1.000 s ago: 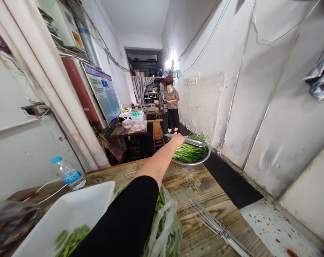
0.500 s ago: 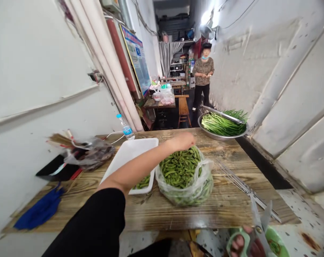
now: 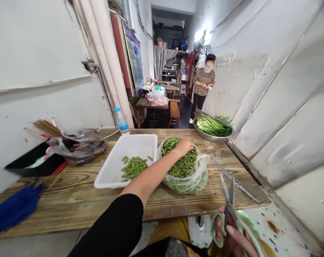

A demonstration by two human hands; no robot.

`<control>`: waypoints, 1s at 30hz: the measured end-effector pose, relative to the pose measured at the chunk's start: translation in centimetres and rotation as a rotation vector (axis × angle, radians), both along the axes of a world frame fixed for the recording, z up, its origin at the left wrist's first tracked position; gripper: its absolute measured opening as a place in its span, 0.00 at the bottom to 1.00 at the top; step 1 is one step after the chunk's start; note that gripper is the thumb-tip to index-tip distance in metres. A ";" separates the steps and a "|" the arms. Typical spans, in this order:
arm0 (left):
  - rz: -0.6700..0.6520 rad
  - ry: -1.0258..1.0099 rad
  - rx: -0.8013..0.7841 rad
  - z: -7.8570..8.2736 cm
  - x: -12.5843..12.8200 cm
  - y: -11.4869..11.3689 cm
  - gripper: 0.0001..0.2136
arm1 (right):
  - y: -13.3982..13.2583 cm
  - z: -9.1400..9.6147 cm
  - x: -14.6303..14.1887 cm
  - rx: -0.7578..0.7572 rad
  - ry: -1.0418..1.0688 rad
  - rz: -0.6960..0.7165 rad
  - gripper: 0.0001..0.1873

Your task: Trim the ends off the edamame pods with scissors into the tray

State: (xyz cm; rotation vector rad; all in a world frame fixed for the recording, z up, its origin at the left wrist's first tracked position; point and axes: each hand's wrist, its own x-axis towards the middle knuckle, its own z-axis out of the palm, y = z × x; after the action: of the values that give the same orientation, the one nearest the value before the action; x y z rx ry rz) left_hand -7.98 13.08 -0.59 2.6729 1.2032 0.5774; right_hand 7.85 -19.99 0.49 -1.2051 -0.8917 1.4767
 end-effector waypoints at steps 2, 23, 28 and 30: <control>0.038 -0.049 -0.026 0.2 -1.1 -0.8 0.11 | 0.7 0.1 -0.3 0.005 -0.070 0.039 0.20; 0.378 -1.053 -0.867 -3.3 -4.7 -16.1 0.14 | 10.6 -3.2 -4.4 -0.066 -0.264 0.242 0.21; 0.304 -1.089 -0.906 -1.9 -4.4 -16.7 0.16 | 10.6 -2.1 -3.8 -0.035 -0.317 0.274 0.21; 0.310 -1.083 -0.888 -1.5 -4.4 -16.7 0.15 | 10.6 -1.4 -3.6 -0.016 -0.318 0.288 0.22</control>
State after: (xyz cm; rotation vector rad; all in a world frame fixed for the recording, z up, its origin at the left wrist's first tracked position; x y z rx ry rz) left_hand -12.37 -3.60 -2.08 1.1351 1.0911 1.0124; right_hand 4.21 -9.37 -0.95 -1.3918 -1.3155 1.5405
